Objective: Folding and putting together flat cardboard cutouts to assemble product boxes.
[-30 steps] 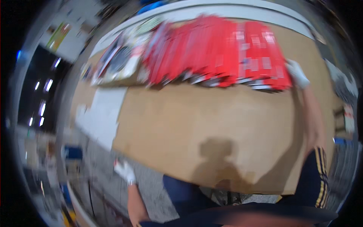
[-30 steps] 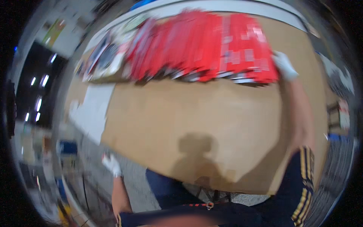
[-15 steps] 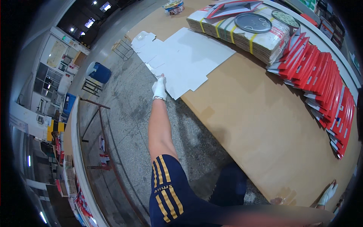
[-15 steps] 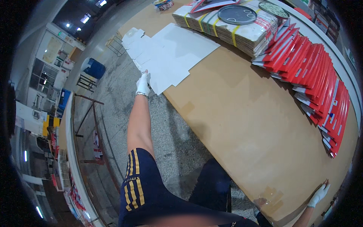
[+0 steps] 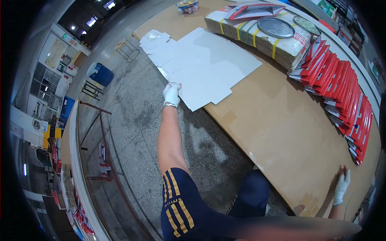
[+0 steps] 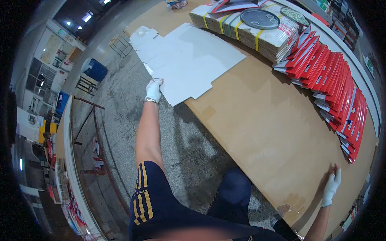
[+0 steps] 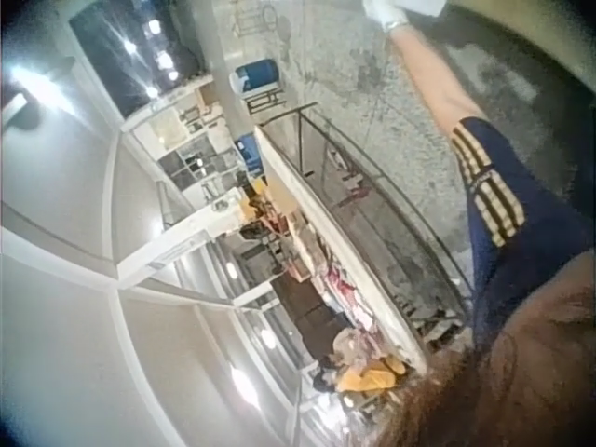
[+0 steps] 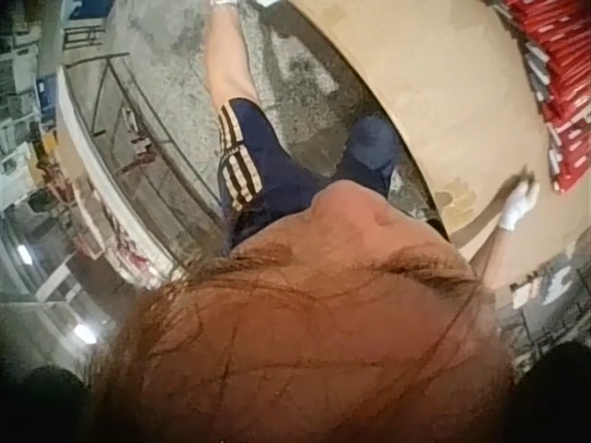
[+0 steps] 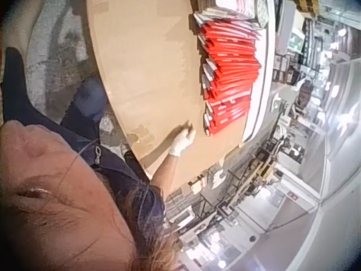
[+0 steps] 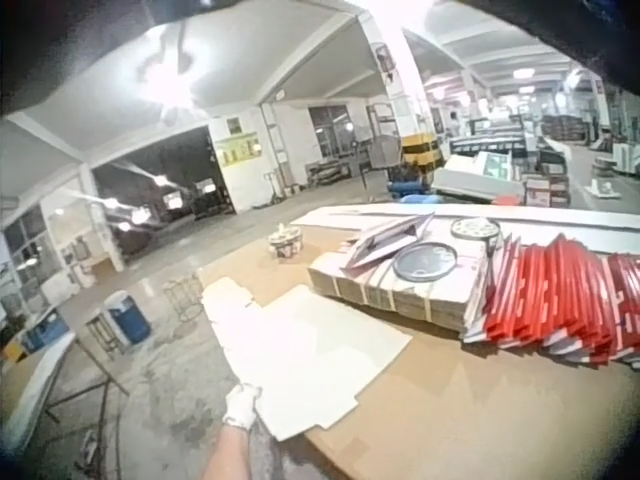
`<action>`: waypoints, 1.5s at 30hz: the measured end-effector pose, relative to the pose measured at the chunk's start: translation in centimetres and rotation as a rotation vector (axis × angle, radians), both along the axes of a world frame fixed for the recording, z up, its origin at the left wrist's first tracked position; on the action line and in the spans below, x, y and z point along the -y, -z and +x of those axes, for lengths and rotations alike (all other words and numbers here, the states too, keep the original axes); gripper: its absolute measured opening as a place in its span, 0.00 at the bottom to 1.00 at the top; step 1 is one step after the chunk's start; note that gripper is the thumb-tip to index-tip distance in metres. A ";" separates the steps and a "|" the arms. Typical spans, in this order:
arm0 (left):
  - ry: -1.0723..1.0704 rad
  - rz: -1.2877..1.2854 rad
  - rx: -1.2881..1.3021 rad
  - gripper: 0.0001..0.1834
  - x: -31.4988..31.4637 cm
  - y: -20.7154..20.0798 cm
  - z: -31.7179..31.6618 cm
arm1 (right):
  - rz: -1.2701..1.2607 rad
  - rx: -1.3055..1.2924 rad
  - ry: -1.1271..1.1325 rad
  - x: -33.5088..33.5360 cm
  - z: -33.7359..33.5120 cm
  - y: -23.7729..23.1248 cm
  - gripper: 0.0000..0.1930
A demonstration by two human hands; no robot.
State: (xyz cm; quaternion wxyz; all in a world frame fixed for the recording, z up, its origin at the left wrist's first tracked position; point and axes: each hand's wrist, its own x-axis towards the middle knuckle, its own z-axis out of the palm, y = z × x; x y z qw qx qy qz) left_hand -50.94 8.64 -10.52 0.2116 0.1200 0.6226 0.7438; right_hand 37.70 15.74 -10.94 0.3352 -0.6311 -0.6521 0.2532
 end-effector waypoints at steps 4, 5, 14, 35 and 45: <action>0.020 -0.093 -0.090 0.15 0.2 0.3 0.1 | -0.146 -0.055 -0.110 0.3 -6.5 -1.1 0.16; -0.043 -0.110 0.056 0.15 -0.6 -0.1 0.9 | -0.076 -0.043 -0.110 0.8 -6.3 -0.9 0.16; -0.116 -0.164 0.105 0.12 -3.4 0.0 -4.5 | 0.092 0.065 -0.022 1.1 -6.0 1.0 0.18; 0.027 0.056 0.098 0.17 10.4 0.1 24.4 | 0.490 0.617 -1.423 13.9 -37.1 -11.5 0.33; 0.395 -0.087 -1.176 0.19 19.3 -3.2 34.7 | 0.474 0.327 -1.311 12.9 -37.0 -7.0 0.10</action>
